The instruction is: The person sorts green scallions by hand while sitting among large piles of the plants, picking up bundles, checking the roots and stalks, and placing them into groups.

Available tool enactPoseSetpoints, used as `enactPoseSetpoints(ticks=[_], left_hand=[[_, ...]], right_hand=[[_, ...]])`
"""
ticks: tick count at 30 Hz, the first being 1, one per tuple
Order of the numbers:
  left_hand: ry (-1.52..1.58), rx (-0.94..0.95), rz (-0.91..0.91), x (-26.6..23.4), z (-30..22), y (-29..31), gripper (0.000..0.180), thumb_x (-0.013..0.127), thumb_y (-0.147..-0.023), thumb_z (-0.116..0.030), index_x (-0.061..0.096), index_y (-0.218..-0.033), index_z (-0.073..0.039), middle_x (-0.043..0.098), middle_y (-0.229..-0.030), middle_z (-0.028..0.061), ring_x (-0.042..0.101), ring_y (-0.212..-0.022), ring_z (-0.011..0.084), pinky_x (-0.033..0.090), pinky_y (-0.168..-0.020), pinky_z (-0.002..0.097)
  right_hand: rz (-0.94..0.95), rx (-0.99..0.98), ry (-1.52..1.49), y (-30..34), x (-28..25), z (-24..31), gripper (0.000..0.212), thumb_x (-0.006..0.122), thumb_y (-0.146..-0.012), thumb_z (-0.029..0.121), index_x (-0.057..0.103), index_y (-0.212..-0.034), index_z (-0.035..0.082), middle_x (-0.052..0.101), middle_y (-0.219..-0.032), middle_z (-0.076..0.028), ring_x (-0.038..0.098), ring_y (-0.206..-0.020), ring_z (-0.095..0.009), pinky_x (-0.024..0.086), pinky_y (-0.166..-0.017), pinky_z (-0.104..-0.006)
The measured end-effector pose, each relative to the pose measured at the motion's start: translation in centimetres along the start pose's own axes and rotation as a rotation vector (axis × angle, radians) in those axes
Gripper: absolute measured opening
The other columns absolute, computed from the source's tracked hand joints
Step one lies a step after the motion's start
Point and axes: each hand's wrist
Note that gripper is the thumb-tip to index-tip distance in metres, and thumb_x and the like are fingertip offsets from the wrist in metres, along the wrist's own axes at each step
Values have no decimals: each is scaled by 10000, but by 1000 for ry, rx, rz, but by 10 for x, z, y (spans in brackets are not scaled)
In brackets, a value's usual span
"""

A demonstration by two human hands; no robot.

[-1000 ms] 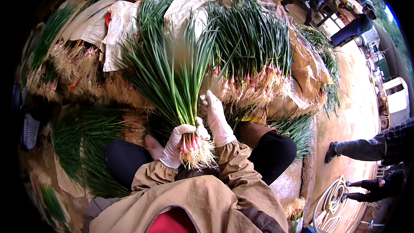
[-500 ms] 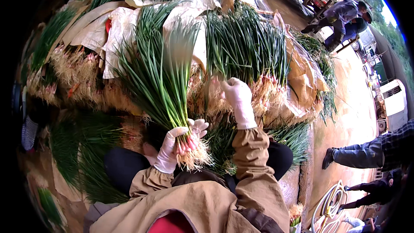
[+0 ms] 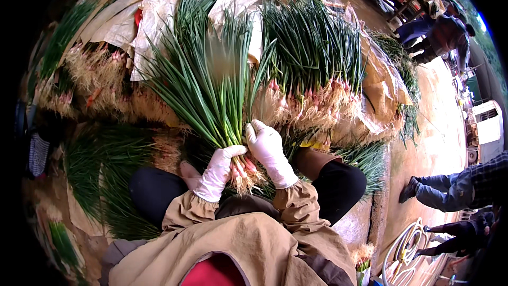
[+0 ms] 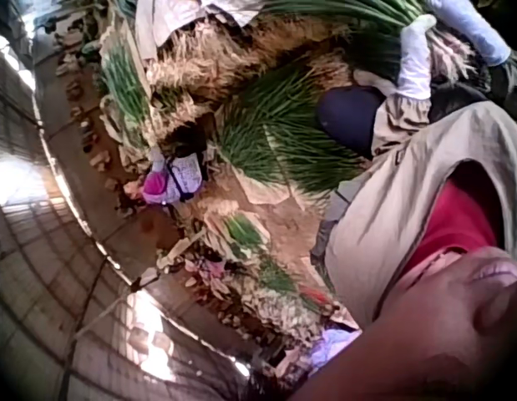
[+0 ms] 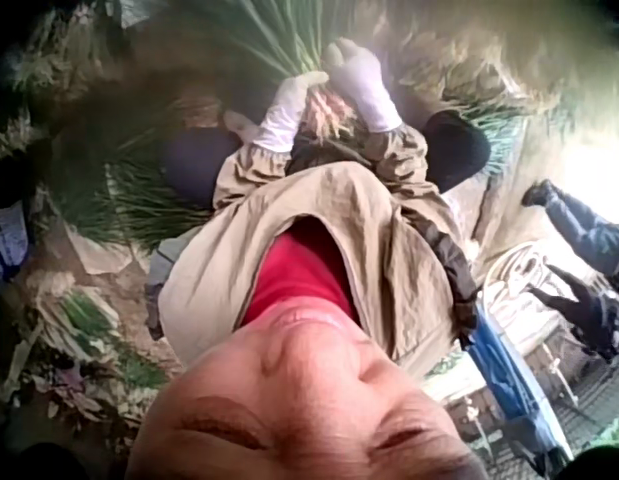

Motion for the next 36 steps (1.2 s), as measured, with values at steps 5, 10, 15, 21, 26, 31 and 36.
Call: enactPoseSetpoints(ticks=[5, 10, 15, 21, 26, 31, 36], left_hand=[[395, 98, 199, -1, 7, 1, 247, 554, -814, -94, 555, -1048, -15, 626, -941, 147, 624, -816, 274, 531, -729, 406], [541, 92, 217, 16, 1, 7, 260, 558, -807, -83, 554, -1057, -13, 621, -966, 144, 611, -870, 289, 520, -774, 408], [436, -51, 202, -7, 9, 2, 300, 572, -816, -161, 563, -1026, 53, 620, -952, 172, 621, -748, 226, 528, -717, 326], [430, 18, 329, 12, -10, 17, 240, 555, -822, -160, 566, -969, 28, 633, -779, 137, 600, -537, 192, 518, -518, 309], [628, 146, 487, 3, 1, 10, 462, 566, -777, -106, 492, -1231, -73, 616, -945, 120, 580, -802, 248, 485, -738, 368], [714, 235, 652, 22, -14, 17, 546, 611, -742, -145, 505, -1270, -56, 590, -874, 59, 545, -846, 196, 392, -839, 343], [675, 213, 586, 23, -8, 8, 371, 631, -741, -136, 562, -1097, -60, 590, -904, 70, 567, -885, 221, 422, -881, 388]], right_hand=[[56, 395, -797, -5, 3, 15, 378, 487, -981, 357, 626, -1063, 15, 365, -624, 71, 454, -536, -75, 424, -520, -210], [209, 397, -1079, -2, -12, 10, 439, 467, -977, 429, 640, -1069, 35, 397, -641, 63, 342, -485, -70, 377, -483, -199], [70, 302, -710, -1, -7, 22, 288, 559, -955, 343, 640, -943, 67, 419, -622, 76, 317, -480, -41, 280, -442, -180], [382, 486, -1659, -28, 2, -7, 194, 482, -982, 247, 555, -899, 89, 429, -641, 81, 316, -476, -28, 250, -419, -190], [597, 229, 58, -20, 0, -52, 356, 533, -951, 335, 644, -959, -3, 680, -847, -124, 632, -727, -188, 518, -705, -322], [-175, 113, 691, -42, -67, 25, 412, 533, -926, 454, 643, -1046, 76, 695, -858, -105, 671, -820, -239, 513, -775, -386], [-98, 199, 808, -94, -82, 24, 401, 514, -930, 446, 667, -975, 78, 694, -823, -107, 664, -741, -254, 517, -714, -382]])
Point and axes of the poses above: each hand's wrist, its own y-axis away from the middle knuckle, its own x-axis out of the palm, z = x × y
